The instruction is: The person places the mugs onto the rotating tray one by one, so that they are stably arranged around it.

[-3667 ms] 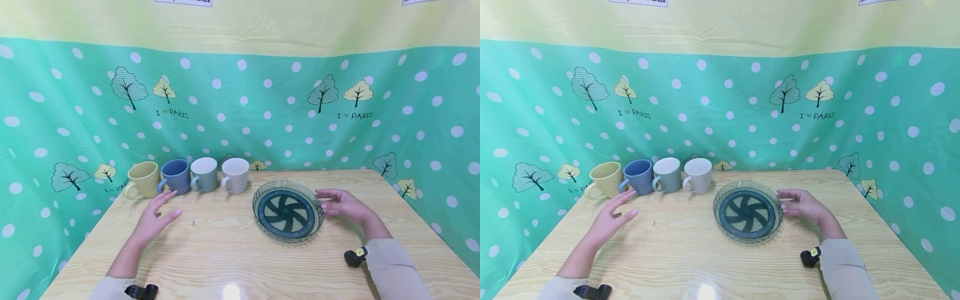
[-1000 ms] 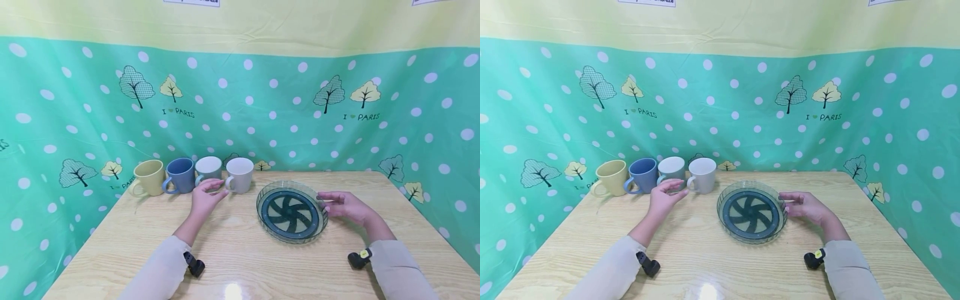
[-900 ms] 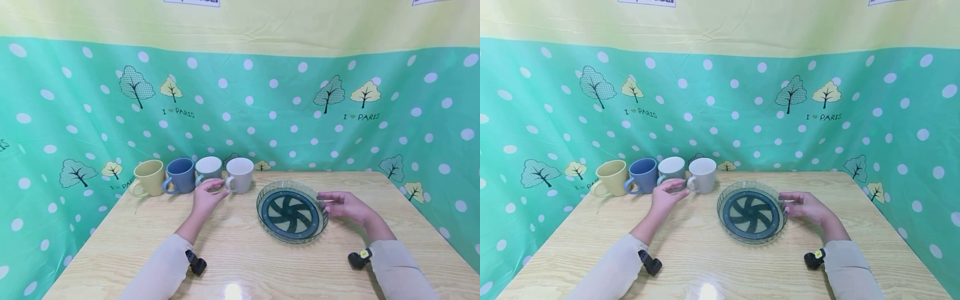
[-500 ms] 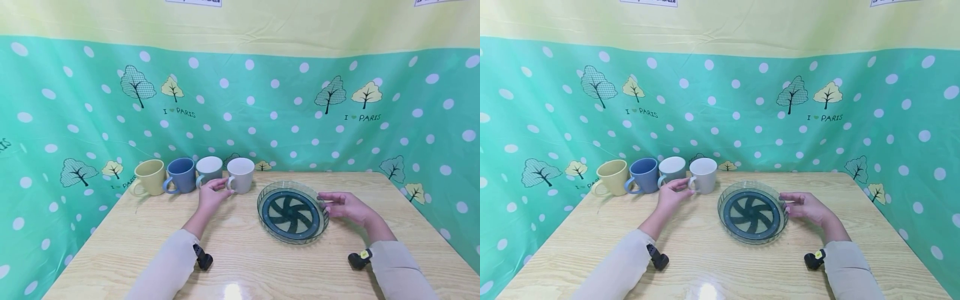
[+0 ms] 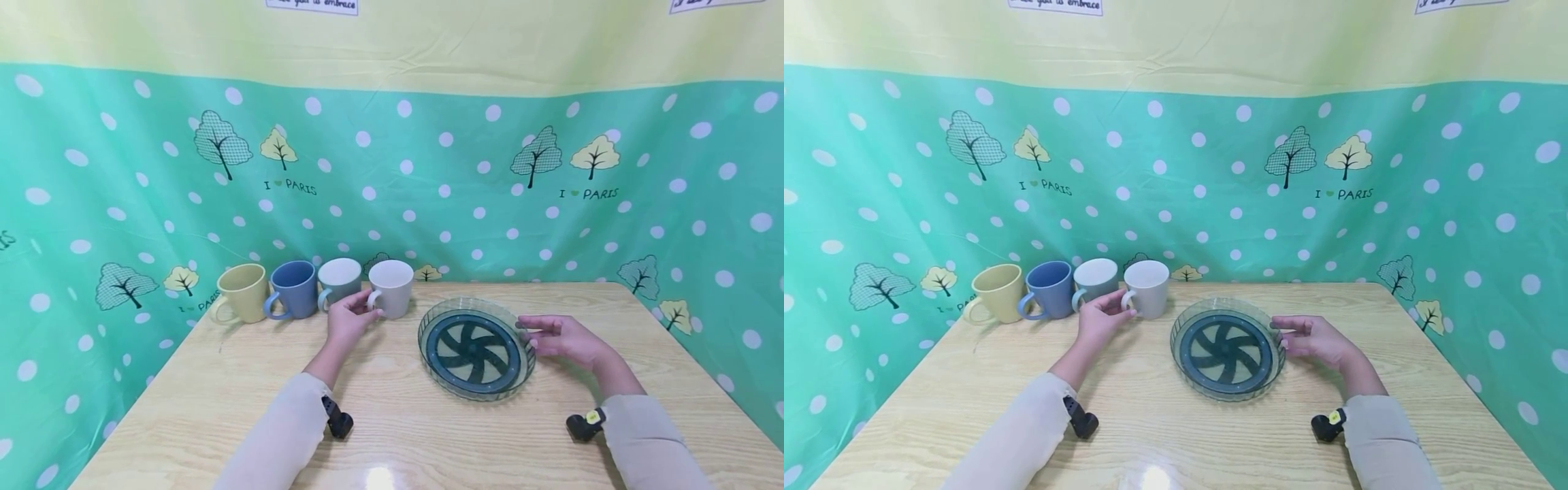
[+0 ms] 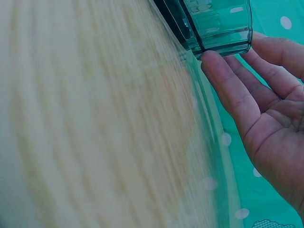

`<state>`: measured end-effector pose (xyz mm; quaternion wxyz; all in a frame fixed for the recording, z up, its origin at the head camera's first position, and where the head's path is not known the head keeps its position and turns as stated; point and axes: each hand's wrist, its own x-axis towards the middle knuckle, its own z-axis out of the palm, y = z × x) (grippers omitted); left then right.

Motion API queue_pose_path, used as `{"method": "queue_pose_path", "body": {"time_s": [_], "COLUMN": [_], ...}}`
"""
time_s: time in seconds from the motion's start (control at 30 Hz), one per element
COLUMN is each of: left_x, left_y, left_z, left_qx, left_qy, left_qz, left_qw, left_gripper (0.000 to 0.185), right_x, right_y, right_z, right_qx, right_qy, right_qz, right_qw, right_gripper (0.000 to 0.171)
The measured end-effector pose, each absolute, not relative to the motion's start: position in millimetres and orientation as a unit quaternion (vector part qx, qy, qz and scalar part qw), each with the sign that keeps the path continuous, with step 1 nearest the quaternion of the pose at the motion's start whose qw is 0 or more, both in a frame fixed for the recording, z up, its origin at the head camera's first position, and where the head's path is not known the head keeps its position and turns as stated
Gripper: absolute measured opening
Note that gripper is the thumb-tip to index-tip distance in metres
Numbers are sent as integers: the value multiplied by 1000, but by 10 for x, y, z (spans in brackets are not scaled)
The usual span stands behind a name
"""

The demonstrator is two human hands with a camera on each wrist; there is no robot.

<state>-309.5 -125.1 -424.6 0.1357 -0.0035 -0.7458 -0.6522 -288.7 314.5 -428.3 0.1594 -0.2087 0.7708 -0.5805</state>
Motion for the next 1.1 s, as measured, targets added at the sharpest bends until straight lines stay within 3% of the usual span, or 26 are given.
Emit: {"method": "queue_pose_path", "body": {"time_s": [0.23,0.57,1.1], "left_x": [-3131,-3149,-3144], "left_y": [-1243,-1225,-1223], "left_z": [-4268,-4254,-4269], "left_qx": [6,26,57], "left_qy": [-737,-721,-685], "left_qz": [-661,-679,-705], "left_qw": [136,132,175], "left_gripper": [39,36,26], "right_x": [-2898,-2900,-2898], "right_y": [3150,3150,3158], "right_z": [-4296,-4295,-4314], "right_qx": [-202,-200,-207], "right_qy": [761,761,768], "right_qz": [-593,-594,-584], "right_qw": [169,169,160], "right_gripper": [61,62,61]}}
